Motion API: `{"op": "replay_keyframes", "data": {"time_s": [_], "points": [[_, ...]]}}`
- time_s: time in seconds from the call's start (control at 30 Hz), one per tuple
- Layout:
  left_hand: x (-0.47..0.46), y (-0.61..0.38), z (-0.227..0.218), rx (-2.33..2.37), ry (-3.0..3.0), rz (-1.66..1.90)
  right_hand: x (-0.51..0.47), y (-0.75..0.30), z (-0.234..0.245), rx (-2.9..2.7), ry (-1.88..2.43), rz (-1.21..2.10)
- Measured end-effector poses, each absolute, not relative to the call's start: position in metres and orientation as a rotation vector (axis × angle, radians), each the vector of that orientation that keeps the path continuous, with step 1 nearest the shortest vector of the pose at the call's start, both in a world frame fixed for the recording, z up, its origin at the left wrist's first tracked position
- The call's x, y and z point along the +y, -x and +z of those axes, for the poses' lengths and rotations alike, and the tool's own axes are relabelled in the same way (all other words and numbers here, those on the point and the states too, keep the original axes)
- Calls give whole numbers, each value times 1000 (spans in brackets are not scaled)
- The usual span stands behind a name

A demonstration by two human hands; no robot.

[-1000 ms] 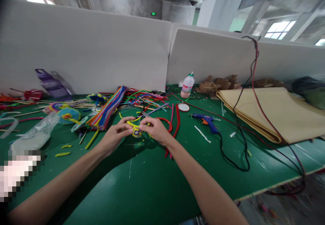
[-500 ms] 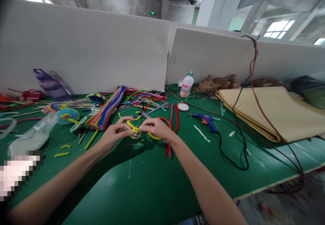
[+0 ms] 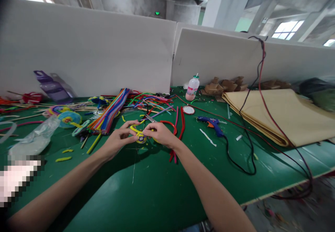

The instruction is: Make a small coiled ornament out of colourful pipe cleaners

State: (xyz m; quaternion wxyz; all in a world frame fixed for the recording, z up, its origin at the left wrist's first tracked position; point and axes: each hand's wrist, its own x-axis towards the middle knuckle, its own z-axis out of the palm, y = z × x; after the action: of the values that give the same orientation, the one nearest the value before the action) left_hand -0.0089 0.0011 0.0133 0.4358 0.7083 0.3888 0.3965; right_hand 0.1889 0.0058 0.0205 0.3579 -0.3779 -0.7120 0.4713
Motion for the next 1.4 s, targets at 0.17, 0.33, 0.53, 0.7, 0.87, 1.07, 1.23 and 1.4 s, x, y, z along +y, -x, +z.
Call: {"op": "replay_keyframes", "data": {"time_s": [0.17, 0.33, 0.53, 0.7, 0.87, 1.07, 1.23, 1.4], "points": [[3, 10, 11, 971, -1845, 1004, 6, -191, 21, -1877, 958, 1217], [3, 9, 9, 987, -1831, 1034, 5, -192, 23, -1891, 941, 1290], [3, 9, 9, 960, -1840, 963, 6, -191, 20, -1881, 922, 1269], [2, 7, 9, 922, -1740, 964, 5, -189, 21, -1823, 923, 1271], [-3, 4, 9, 805, -1469, 1013, 3, -185, 23, -1692, 898, 1377], [-4, 6, 11, 743, -1401, 1014, 3, -183, 21, -1596, 859, 1460], [1, 2, 3, 911, -1491, 1190, 5, -180, 16, -1311, 863, 1548], [4, -2, -10, 1003, -1333, 1320, 5, -175, 14, -985, 789, 1706]]}}
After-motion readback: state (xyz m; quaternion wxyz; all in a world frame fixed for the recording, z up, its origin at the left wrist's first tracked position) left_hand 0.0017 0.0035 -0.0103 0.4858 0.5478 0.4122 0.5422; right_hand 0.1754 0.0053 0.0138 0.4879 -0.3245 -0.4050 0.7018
